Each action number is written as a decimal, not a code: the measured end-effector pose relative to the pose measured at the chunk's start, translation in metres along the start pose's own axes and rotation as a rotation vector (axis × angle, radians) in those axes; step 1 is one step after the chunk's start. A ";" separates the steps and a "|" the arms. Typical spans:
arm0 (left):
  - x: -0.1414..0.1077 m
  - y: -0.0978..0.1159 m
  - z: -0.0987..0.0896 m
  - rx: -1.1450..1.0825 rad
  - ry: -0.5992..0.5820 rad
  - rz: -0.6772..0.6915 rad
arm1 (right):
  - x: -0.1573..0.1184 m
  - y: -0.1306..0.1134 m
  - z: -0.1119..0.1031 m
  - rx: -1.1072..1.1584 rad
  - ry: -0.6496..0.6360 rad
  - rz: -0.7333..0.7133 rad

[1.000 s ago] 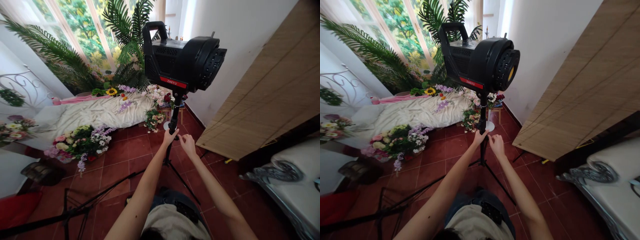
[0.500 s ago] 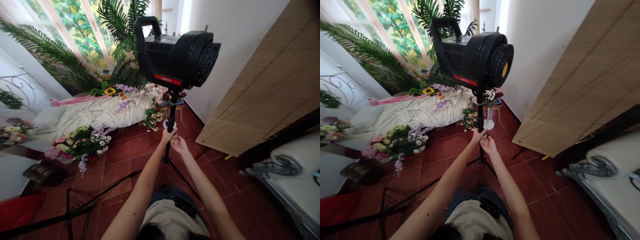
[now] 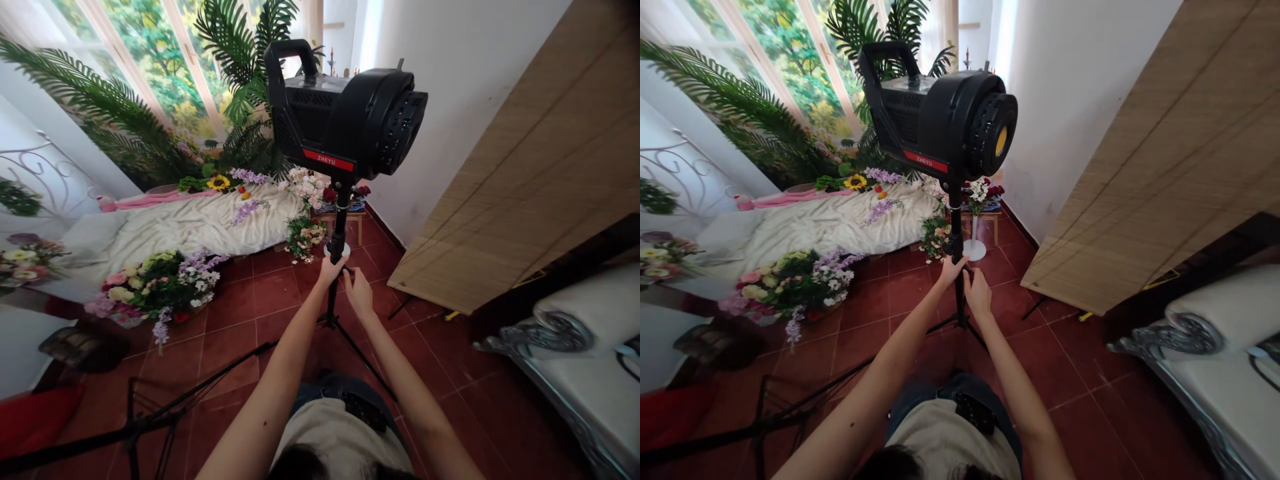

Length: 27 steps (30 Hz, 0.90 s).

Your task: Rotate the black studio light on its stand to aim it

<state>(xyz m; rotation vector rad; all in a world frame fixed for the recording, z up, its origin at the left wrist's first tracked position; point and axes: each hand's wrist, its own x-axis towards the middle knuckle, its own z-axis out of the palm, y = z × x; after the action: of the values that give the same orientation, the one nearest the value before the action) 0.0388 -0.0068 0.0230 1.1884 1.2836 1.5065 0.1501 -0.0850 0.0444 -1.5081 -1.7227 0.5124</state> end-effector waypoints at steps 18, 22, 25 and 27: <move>-0.072 -0.014 -0.032 -0.110 0.080 -0.141 | 0.005 0.001 0.009 -0.169 0.051 0.098; -0.146 -0.057 -0.099 -0.127 0.158 -0.542 | 0.003 -0.004 0.021 -0.207 0.047 0.175; -0.212 -0.088 -0.159 -0.118 0.408 -0.736 | 0.000 -0.007 0.028 -0.222 0.090 0.232; -0.257 -0.104 -0.199 -0.126 0.579 -0.840 | -0.004 -0.007 0.031 -0.185 0.170 0.227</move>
<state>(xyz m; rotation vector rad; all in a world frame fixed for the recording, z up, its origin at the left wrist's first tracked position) -0.0958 -0.2831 -0.1267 0.0390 1.7274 1.2649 0.1218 -0.0843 0.0297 -1.8374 -1.5093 0.3352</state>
